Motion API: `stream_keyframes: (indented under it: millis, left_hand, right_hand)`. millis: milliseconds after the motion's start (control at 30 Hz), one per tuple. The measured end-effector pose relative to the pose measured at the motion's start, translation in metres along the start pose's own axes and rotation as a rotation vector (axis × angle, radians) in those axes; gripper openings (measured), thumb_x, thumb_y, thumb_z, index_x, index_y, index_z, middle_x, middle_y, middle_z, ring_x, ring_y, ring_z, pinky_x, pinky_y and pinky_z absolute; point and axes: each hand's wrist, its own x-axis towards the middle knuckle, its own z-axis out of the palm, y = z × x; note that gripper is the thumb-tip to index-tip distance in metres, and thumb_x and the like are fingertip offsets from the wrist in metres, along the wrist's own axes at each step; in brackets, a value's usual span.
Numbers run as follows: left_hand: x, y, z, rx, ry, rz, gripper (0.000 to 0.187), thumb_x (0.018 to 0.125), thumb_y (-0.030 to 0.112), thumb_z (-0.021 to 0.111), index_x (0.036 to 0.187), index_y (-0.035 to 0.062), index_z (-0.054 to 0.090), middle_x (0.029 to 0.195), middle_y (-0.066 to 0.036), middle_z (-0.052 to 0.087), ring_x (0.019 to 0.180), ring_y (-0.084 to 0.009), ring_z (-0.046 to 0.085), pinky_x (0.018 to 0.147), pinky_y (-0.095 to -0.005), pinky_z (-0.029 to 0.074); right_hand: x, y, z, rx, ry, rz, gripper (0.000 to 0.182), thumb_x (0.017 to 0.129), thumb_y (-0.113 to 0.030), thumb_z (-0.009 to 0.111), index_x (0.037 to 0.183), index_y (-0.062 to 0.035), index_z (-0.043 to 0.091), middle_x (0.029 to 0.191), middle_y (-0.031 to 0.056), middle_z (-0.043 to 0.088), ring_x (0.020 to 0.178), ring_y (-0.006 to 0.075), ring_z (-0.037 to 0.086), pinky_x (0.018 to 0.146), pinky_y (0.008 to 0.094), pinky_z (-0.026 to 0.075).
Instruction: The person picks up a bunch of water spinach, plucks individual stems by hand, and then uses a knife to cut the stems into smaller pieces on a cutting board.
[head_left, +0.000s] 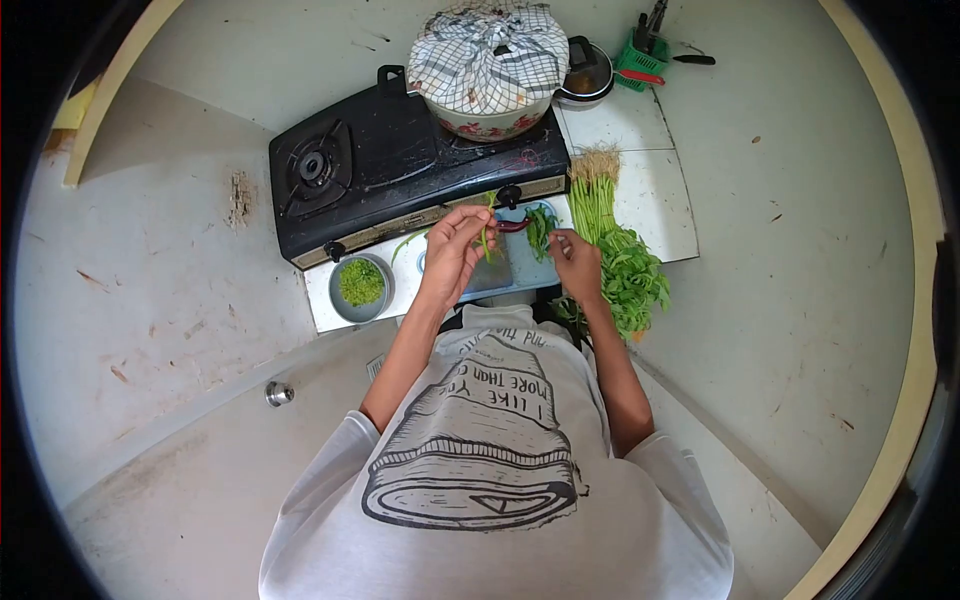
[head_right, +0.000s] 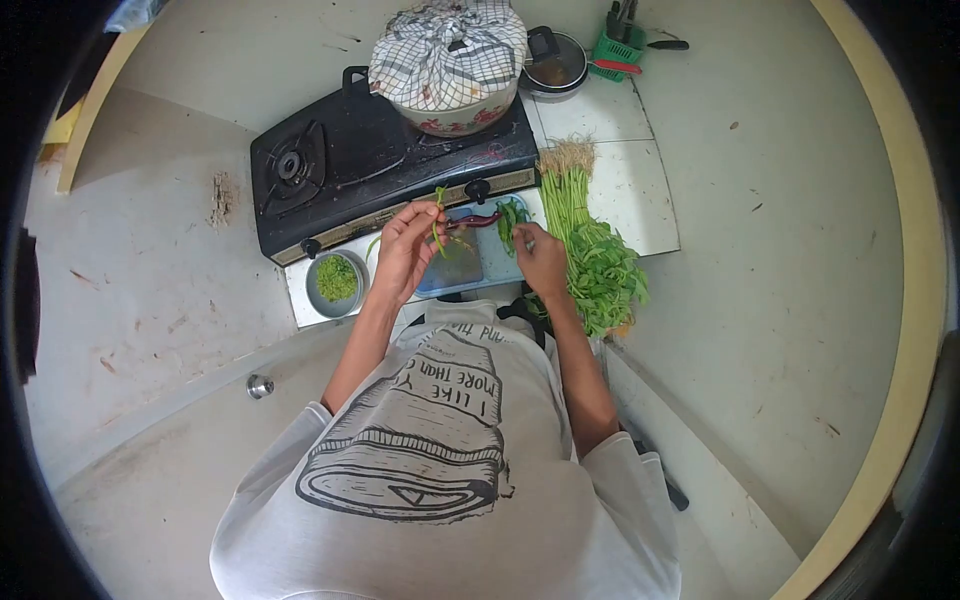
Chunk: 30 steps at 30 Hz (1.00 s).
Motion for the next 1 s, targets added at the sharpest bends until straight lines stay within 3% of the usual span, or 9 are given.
stream_keyframes:
  millis: [167, 267, 367, 600, 800, 900, 1000]
  left_hand:
    - [0.007, 0.000, 0.006, 0.208, -0.071, 0.024, 0.012, 0.100, 0.007, 0.064, 0.111, 0.0004, 0.067, 0.100, -0.006, 0.069, 0.086, -0.0109, 0.062, 0.079, -0.0262, 0.051]
    - [0.014, -0.007, 0.002, 0.299, -0.170, 0.048, 0.013, 0.100, 0.007, 0.065, 0.111, -0.0001, 0.066, 0.101, -0.005, 0.070, 0.087, -0.0104, 0.062, 0.080, -0.0262, 0.051]
    - [0.016, -0.010, 0.005, 0.372, -0.232, 0.040, 0.013, 0.100, 0.007, 0.066, 0.111, -0.0002, 0.067, 0.102, -0.006, 0.071, 0.087, -0.0100, 0.063, 0.081, -0.0268, 0.052]
    - [0.024, -0.006, 0.003, 0.401, -0.306, 0.019, 0.012, 0.098, 0.003, 0.067, 0.110, 0.0004, 0.067, 0.103, -0.005, 0.073, 0.090, -0.0108, 0.066, 0.082, -0.0277, 0.053]
    - [0.027, 0.006, 0.012, 0.456, -0.307, -0.223, 0.014, 0.099, 0.006, 0.067, 0.111, -0.0011, 0.067, 0.105, -0.007, 0.070, 0.097, -0.0116, 0.067, 0.096, -0.0316, 0.057]
    - [0.029, 0.006, 0.011, 0.155, -0.353, -0.296, 0.015, 0.102, 0.007, 0.063, 0.113, -0.0019, 0.067, 0.108, -0.008, 0.069, 0.098, -0.0119, 0.067, 0.100, -0.0346, 0.058]
    - [0.037, 0.004, 0.005, 0.189, -0.427, -0.304, 0.017, 0.104, 0.008, 0.060, 0.115, -0.0025, 0.066, 0.108, -0.008, 0.067, 0.099, -0.0121, 0.066, 0.104, -0.0369, 0.057]
  right_hand:
    - [-0.003, -0.123, -0.043, 0.322, 0.090, -0.140, 0.019, 0.093, -0.006, 0.071, 0.112, -0.0045, 0.075, 0.081, 0.0077, 0.069, 0.060, 0.0121, 0.058, 0.056, 0.0281, 0.046]
    - [-0.005, -0.161, -0.062, 0.209, 0.046, -0.335, 0.023, 0.091, -0.002, 0.072, 0.114, -0.0052, 0.075, 0.087, 0.0072, 0.065, 0.063, 0.0141, 0.056, 0.056, 0.0284, 0.046]
    - [-0.001, -0.159, -0.057, 0.119, 0.022, -0.410, 0.025, 0.089, -0.001, 0.073, 0.114, -0.0056, 0.076, 0.089, 0.0080, 0.059, 0.067, 0.0160, 0.056, 0.059, 0.0290, 0.047]
    - [-0.005, -0.148, -0.049, 0.068, 0.078, -0.315, 0.020, 0.085, -0.001, 0.077, 0.104, -0.0042, 0.077, 0.088, 0.0085, 0.059, 0.069, 0.0183, 0.058, 0.060, 0.0305, 0.048]
    - [-0.010, -0.146, -0.046, 0.050, 0.161, -0.323, 0.018, 0.083, 0.001, 0.078, 0.101, -0.0022, 0.076, 0.088, 0.0086, 0.060, 0.067, 0.0181, 0.058, 0.060, 0.0303, 0.048]
    - [-0.011, -0.145, -0.045, 0.051, 0.205, -0.338, 0.016, 0.084, 0.001, 0.077, 0.100, -0.0022, 0.077, 0.087, 0.0081, 0.060, 0.067, 0.0173, 0.058, 0.059, 0.0301, 0.047]
    - [-0.013, -0.142, -0.043, 0.062, 0.257, -0.344, 0.016, 0.085, 0.001, 0.077, 0.101, -0.0029, 0.077, 0.086, 0.0075, 0.059, 0.067, 0.0166, 0.057, 0.058, 0.0296, 0.047]
